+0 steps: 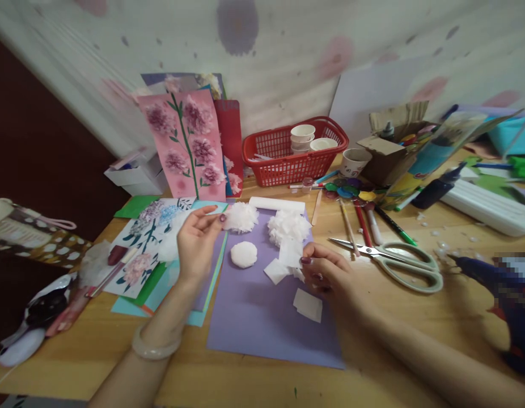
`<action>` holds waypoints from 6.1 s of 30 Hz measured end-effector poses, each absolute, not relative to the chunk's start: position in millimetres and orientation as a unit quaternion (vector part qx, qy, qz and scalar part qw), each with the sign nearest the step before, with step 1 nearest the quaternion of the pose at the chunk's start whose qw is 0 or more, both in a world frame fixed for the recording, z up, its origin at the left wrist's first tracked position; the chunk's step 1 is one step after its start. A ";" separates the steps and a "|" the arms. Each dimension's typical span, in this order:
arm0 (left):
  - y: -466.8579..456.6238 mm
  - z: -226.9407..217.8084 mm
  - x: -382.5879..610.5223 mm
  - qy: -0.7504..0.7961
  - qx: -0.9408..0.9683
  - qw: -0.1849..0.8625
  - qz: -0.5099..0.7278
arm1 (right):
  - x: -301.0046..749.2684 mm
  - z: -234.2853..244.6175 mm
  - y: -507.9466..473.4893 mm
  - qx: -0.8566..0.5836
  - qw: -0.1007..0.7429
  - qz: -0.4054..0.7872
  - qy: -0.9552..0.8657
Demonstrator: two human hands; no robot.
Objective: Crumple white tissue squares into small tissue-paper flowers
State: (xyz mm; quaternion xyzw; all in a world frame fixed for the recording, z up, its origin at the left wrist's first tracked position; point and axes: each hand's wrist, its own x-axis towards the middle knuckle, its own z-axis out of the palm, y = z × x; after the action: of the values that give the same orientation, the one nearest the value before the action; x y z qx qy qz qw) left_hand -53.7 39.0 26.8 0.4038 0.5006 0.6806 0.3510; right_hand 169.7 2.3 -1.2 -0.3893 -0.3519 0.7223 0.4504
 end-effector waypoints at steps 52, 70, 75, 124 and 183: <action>-9.6 12.5 -9.4 0.442 0.558 0.511 0.482 | 170.1 16.7 -7.5 -0.407 0.347 0.597 -0.598; -14.6 22.0 -13.6 0.414 0.755 0.286 0.420 | 167.1 16.5 -7.5 -0.423 0.334 0.559 -0.630; -14.9 21.5 -12.2 0.430 0.676 0.407 0.438 | 168.7 16.2 -6.2 -0.420 0.344 0.537 -0.646; -2.6 15.1 -14.9 0.478 0.574 0.407 0.527 | 168.7 14.8 -2.9 -0.455 0.342 0.538 -0.621; -12.5 3.8 -11.4 0.485 0.646 0.350 0.475 | 169.6 11.9 -4.3 -0.407 0.347 0.581 -0.613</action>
State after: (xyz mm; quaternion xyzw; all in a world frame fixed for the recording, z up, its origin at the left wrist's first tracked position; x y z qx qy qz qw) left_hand -11.4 -12.5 3.8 0.6457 0.4849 0.4747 0.3501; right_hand 169.6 -4.3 11.9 -0.4067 -0.6134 0.5811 0.3475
